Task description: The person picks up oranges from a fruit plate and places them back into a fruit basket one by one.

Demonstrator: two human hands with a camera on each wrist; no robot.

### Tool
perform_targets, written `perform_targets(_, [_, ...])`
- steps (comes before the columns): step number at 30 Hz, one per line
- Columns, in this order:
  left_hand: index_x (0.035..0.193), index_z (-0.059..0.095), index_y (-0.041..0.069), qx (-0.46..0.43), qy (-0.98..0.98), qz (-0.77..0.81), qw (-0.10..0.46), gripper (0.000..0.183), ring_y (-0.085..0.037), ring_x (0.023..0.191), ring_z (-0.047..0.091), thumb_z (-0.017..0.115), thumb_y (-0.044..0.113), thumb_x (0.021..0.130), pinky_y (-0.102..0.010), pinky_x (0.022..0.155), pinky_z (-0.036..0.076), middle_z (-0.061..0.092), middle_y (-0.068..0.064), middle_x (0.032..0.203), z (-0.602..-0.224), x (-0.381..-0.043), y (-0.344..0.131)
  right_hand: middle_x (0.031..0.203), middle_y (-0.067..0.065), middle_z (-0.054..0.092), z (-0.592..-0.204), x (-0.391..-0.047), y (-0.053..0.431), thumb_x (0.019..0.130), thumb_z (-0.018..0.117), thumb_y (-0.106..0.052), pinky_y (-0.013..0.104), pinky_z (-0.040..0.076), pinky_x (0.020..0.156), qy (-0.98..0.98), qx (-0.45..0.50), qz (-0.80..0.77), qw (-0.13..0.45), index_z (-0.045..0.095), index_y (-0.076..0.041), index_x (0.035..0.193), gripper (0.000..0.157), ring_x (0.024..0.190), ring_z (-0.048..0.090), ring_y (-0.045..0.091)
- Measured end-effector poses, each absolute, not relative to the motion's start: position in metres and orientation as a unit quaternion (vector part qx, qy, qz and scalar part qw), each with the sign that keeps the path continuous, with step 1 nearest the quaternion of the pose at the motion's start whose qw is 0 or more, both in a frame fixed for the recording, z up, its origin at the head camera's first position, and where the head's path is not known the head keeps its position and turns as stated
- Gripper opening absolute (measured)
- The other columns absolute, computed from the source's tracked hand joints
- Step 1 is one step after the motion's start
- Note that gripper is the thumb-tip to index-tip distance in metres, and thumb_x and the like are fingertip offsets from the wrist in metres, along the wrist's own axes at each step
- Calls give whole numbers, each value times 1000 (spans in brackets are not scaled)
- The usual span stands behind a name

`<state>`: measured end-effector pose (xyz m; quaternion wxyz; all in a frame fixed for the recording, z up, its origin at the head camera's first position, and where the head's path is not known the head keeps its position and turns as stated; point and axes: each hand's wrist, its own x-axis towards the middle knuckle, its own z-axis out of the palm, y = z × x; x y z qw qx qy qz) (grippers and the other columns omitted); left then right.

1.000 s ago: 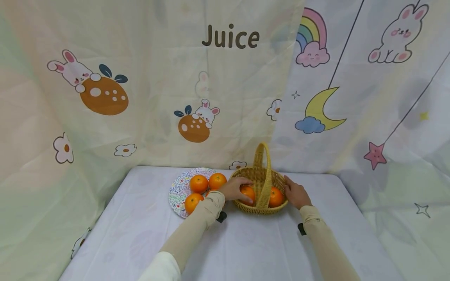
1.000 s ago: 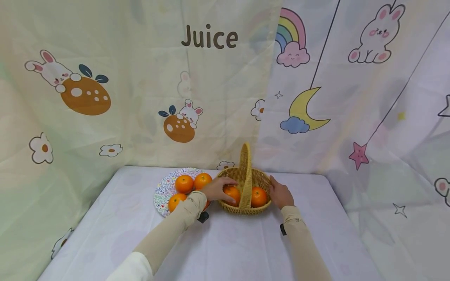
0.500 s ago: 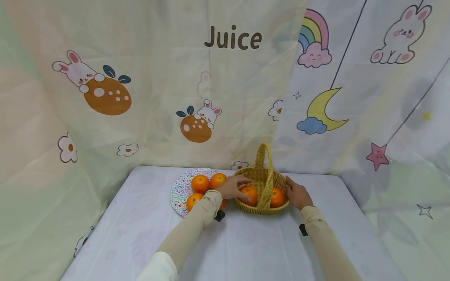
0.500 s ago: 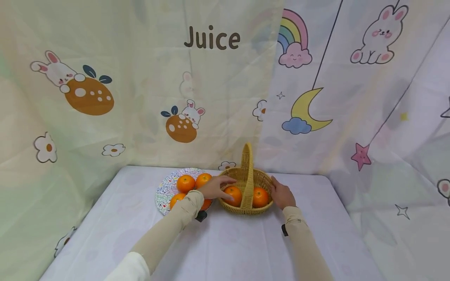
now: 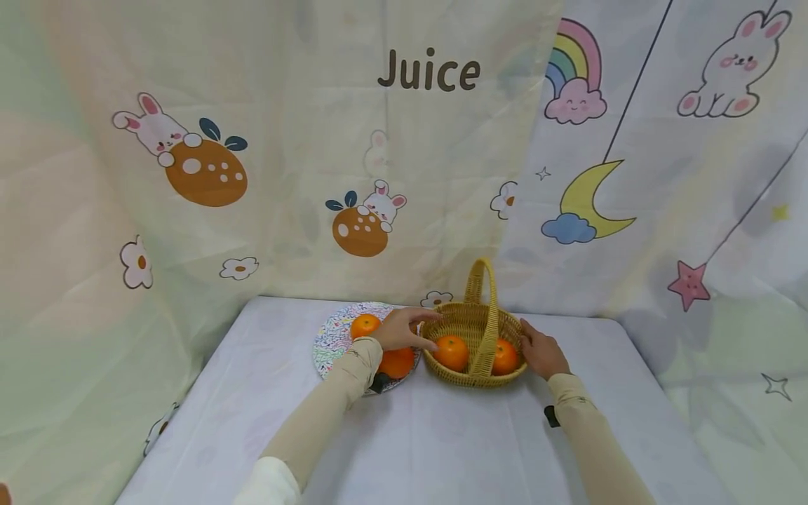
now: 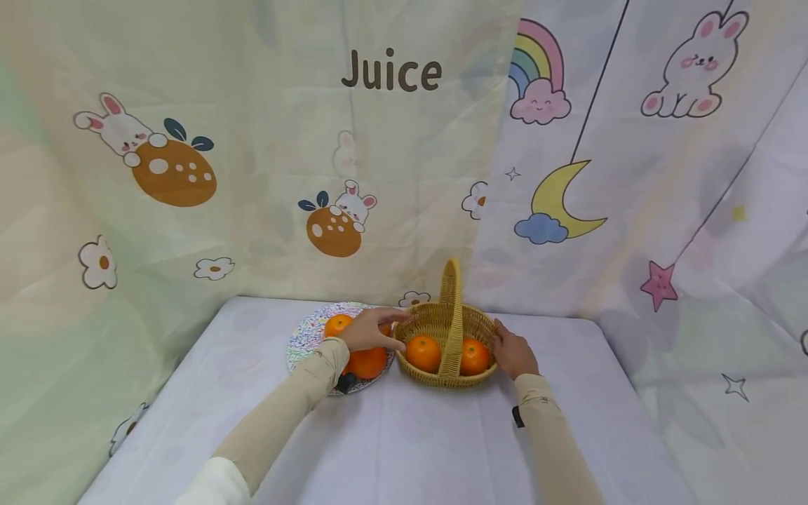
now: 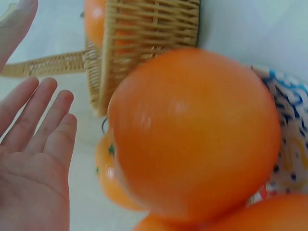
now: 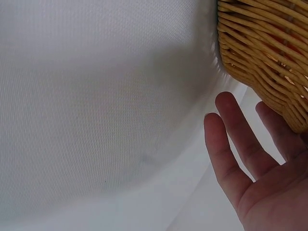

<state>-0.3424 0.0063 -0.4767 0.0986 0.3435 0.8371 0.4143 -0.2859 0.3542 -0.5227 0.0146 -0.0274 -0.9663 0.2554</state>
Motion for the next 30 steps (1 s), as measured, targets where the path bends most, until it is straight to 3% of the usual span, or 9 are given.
perform_targets(9, [137,57,19,287,830,465,106,68,-13,127,50,84,36,77,-32,107,39,58,5,135,-482,-339,-39,143,30,42,-523,-286,352,104,34,-21,56,43,96,-967,-21,255,17,26,-1,153,53,108,54,36])
perform_targets(15, [135,59,13,264,830,479,112,63,-18,127,52,83,27,79,-37,107,40,60,1,133,-486,-336,-61,144,30,41,-523,-287,353,105,33,-22,59,39,101,-967,-18,253,12,25,-1,153,53,121,51,43])
perform_targets(21, [134,60,11,263,833,476,101,64,-23,126,52,85,30,77,-40,108,38,60,-2,132,-489,-331,-81,145,30,39,-521,-286,352,105,33,-22,60,36,103,-966,-22,258,6,24,-1,153,54,125,47,45])
perform_targets(30, [133,60,12,249,851,451,98,66,-23,124,52,86,30,75,-41,104,43,58,-1,133,-501,-319,-109,143,32,40,-522,-284,353,105,34,-21,52,45,86,-967,-17,254,9,25,0,153,53,101,53,36])
